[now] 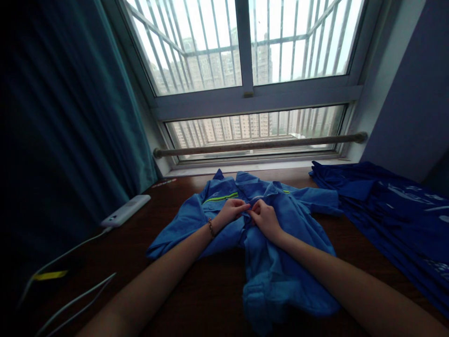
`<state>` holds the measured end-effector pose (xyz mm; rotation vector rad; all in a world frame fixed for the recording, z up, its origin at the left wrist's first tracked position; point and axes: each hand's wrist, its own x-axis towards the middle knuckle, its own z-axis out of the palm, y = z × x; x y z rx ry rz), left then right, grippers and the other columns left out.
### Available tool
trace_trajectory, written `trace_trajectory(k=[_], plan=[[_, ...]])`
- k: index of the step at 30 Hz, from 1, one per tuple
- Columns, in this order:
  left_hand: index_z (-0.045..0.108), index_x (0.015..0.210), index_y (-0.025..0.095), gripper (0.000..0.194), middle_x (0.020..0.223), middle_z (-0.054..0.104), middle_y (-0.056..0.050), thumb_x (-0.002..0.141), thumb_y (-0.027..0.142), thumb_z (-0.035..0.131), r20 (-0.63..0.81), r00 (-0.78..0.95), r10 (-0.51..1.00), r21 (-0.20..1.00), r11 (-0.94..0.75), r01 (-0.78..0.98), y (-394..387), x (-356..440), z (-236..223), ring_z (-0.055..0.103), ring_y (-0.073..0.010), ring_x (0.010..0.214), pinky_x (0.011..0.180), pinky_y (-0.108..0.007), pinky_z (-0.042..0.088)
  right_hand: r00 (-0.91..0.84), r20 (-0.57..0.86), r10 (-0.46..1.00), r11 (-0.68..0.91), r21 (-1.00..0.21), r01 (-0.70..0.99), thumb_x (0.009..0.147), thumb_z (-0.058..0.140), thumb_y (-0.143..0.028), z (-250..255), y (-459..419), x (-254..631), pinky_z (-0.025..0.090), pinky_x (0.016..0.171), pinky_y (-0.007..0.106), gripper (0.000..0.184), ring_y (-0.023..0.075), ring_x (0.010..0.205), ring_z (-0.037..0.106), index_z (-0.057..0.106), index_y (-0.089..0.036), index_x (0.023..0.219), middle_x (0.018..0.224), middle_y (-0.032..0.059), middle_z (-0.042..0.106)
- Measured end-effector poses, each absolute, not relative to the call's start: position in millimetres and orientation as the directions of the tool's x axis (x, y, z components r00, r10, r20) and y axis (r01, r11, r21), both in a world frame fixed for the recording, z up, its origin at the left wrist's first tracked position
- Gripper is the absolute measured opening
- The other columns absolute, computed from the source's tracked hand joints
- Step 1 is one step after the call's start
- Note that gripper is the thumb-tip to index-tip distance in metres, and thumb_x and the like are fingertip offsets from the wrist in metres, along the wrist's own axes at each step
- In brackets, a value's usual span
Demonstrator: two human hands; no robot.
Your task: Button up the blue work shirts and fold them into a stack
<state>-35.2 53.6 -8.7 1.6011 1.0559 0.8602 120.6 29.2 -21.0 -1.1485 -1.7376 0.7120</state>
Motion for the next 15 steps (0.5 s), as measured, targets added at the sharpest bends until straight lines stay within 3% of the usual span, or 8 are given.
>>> trace_trajectory(k=[4, 7, 9, 11, 13, 15], plan=[[0.054, 0.059, 0.012, 0.042, 0.041, 0.041, 0.006, 0.066, 0.053, 0.057, 0.039, 0.36, 0.932, 0.963, -0.131, 0.235, 53, -35, -9, 0.034, -0.0047, 0.036, 0.038, -0.019, 0.023, -0.17, 0.373, 0.912, 0.41, -0.824, 0.392, 0.074, 0.054, -0.031, -22, 27, 120, 0.043, 0.05, 0.025, 0.025, 0.0139, 0.044, 0.057, 0.048, -0.018, 0.094, 0.054, -0.0042, 0.058], [0.053, 0.058, 0.012, 0.047, 0.04, 0.041, 0.005, 0.072, 0.057, 0.048, 0.066, 0.353, 0.933, 0.947, -0.171, 0.274, 54, -32, -6, 0.034, -0.005, 0.035, 0.038, -0.019, 0.025, -0.229, 0.398, 0.888, 0.459, -0.782, 0.421, 0.075, 0.052, -0.03, -16, 26, 121, 0.044, 0.049, 0.025, 0.015, 0.0146, 0.046, 0.057, 0.052, -0.018, 0.084, 0.051, -0.0033, 0.057], [0.055, 0.067, 0.011, 0.05, 0.043, 0.046, 0.003, 0.076, 0.058, 0.041, 0.06, 0.363, 0.93, 0.928, -0.186, 0.322, 54, -32, 6, 0.038, -0.0063, 0.036, 0.039, -0.019, 0.028, -0.166, 0.396, 0.903, 0.429, -0.822, 0.374, 0.076, 0.049, -0.032, -11, 31, 126, 0.043, 0.045, 0.025, 0.014, 0.0151, 0.043, 0.056, 0.051, -0.019, 0.081, 0.049, -0.0029, 0.056], [0.057, 0.09, 0.01, 0.051, 0.059, 0.058, -0.002, 0.075, 0.057, 0.044, 0.062, 0.411, 0.91, 0.882, -0.243, 0.403, 51, -38, 24, 0.051, -0.01, 0.048, 0.046, -0.021, 0.037, -0.011, 0.352, 0.936, 0.345, -0.91, 0.23, 0.077, 0.047, -0.034, -7, 43, 135, 0.043, 0.041, 0.026, 0.017, 0.0156, 0.04, 0.055, 0.046, -0.02, 0.088, 0.051, -0.0027, 0.057], [0.048, 0.114, 0.012, 0.068, 0.093, 0.062, -0.011, 0.062, 0.054, 0.061, 0.063, 0.515, 0.855, 0.769, -0.37, 0.521, 46, -50, 43, 0.06, -0.0186, 0.08, 0.065, -0.026, 0.045, 0.182, 0.274, 0.945, 0.274, -0.961, 0.024, 0.078, 0.045, -0.035, -5, 62, 148, 0.044, 0.041, 0.028, 0.022, 0.0162, 0.043, 0.056, 0.04, -0.021, 0.095, 0.059, -0.0018, 0.059], [0.036, 0.128, 0.017, 0.101, 0.126, 0.044, -0.016, 0.041, 0.05, 0.075, -0.049, 0.589, 0.807, 0.569, -0.462, 0.68, 42, -64, 57, 0.043, -0.0317, 0.113, 0.086, -0.037, 0.04, 0.364, 0.232, 0.902, 0.286, -0.953, -0.1, 0.078, 0.043, -0.033, -4, 84, 165, 0.047, 0.048, 0.029, 0.024, 0.0162, 0.053, 0.059, 0.036, -0.022, 0.098, 0.07, -0.0007, 0.061]])
